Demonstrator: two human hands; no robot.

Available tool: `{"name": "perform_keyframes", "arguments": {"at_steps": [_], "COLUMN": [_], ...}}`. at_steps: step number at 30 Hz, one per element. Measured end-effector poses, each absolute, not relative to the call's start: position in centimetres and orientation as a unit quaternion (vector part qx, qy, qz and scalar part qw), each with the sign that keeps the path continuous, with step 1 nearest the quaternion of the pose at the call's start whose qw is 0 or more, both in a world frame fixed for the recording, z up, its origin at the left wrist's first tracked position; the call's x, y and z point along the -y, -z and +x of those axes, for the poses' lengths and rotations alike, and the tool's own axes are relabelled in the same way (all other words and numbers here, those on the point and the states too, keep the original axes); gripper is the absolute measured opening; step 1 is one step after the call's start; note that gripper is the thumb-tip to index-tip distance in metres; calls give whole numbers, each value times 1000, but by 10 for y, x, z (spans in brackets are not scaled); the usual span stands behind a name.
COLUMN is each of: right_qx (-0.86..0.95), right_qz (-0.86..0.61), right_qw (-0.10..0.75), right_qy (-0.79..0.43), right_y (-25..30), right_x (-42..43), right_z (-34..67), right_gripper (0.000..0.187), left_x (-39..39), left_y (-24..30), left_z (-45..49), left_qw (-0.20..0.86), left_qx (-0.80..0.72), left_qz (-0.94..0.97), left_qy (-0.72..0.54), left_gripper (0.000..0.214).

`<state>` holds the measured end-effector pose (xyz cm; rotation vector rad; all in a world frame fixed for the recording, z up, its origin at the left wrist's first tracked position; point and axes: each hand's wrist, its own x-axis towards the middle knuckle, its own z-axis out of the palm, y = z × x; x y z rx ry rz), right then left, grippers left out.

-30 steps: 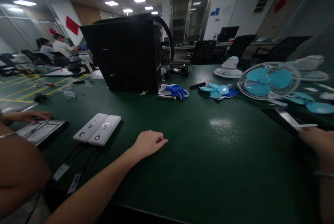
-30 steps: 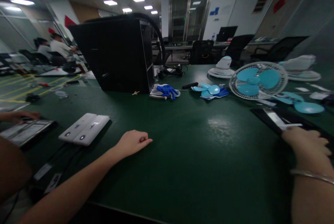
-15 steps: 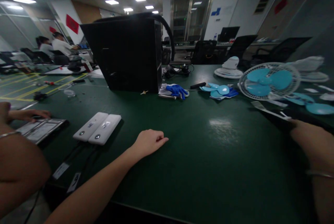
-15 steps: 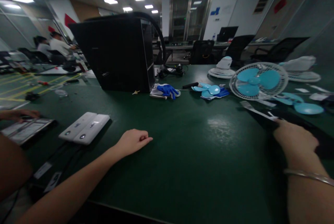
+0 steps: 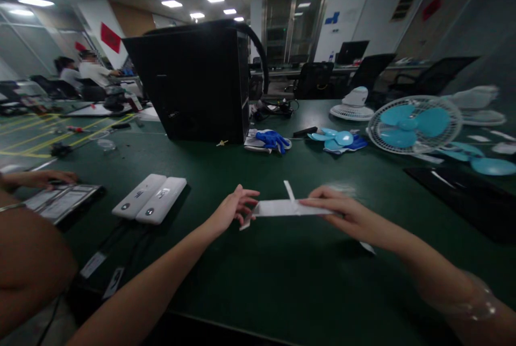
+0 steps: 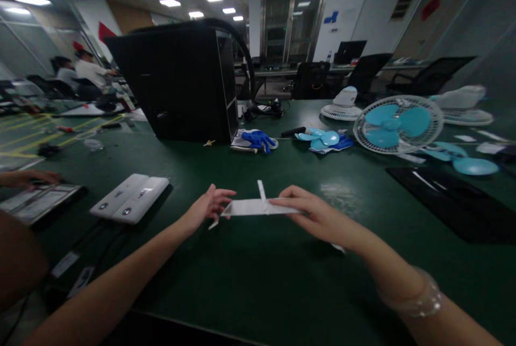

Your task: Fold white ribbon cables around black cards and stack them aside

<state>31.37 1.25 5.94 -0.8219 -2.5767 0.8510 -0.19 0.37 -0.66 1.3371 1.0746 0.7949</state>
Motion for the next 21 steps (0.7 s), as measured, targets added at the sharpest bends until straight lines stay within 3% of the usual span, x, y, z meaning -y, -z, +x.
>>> {"name": "perform_keyframes", "arguments": {"at_steps": [3,6,11,14,21], "right_qx": [896,892,881,871,745], "right_qz": [-264,-271,-320,-402,-666], "right_qw": [116,95,14,-22,-13], "right_qy": [-337,-349,-347,-283,-33], "right_y": [-59,-55,-49,-41,-30], "right_x": [5,9,-5,-25,-89], "right_z": [293,287,304,328,421], "right_gripper": [47,51,59,65,66], "left_x": [-1,5,7,6,4], "left_y": [1,-6,-8,-4,2], "left_z": [-2,0,1,0,-1], "left_qw": [654,630,609,607,631], "left_qx": [-414,-416,-442,-451,-427], "left_qz": [568,624,643,641,636], "left_qy": [-280,-199,-143,-131,-121], "left_gripper": [74,47,31,27,23]}}
